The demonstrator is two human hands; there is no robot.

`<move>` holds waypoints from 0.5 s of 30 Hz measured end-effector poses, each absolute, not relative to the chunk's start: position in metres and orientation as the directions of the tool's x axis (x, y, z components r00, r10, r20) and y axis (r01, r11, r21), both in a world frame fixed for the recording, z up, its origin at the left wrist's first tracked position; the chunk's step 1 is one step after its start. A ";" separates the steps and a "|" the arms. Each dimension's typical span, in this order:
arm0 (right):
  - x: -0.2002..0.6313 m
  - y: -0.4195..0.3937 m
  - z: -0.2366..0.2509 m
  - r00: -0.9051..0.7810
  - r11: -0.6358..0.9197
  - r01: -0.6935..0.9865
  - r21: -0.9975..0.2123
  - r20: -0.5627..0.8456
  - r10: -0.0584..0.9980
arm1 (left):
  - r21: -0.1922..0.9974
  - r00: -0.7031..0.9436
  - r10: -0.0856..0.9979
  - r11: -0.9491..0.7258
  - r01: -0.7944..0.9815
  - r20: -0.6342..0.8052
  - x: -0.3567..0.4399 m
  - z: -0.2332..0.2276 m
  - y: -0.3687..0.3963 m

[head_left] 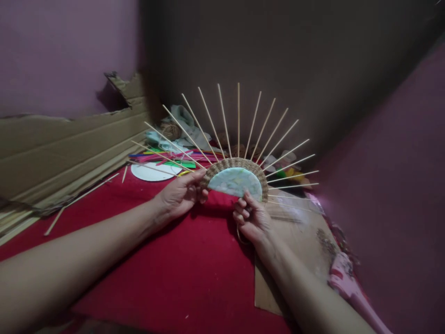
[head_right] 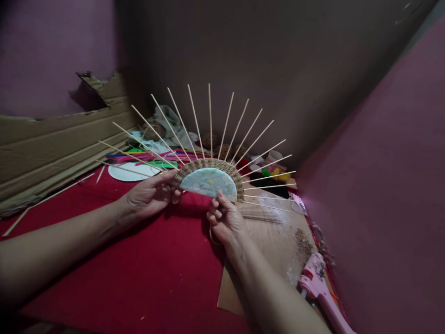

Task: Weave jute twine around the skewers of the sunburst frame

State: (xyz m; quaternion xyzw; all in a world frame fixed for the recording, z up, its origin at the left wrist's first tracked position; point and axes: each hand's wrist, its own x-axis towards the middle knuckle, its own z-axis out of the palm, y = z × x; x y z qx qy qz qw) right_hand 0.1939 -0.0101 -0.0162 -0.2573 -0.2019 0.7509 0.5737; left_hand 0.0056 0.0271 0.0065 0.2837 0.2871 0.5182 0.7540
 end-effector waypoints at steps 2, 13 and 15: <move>0.194 -0.010 -0.017 -0.212 -0.264 -0.761 -0.593 -0.157 0.965 | 0.724 0.272 0.950 0.294 -0.624 -0.151 0.004 0.007 0.030; 0.186 -0.019 -0.019 -0.289 -0.347 -0.761 -0.548 -0.193 0.938 | 0.758 0.266 0.959 0.248 -0.604 -0.102 0.002 0.002 0.029; 0.184 -0.020 -0.017 -0.310 -0.377 -0.755 -0.536 -0.214 0.926 | 0.761 0.228 0.966 0.241 -0.602 -0.125 0.003 0.003 0.030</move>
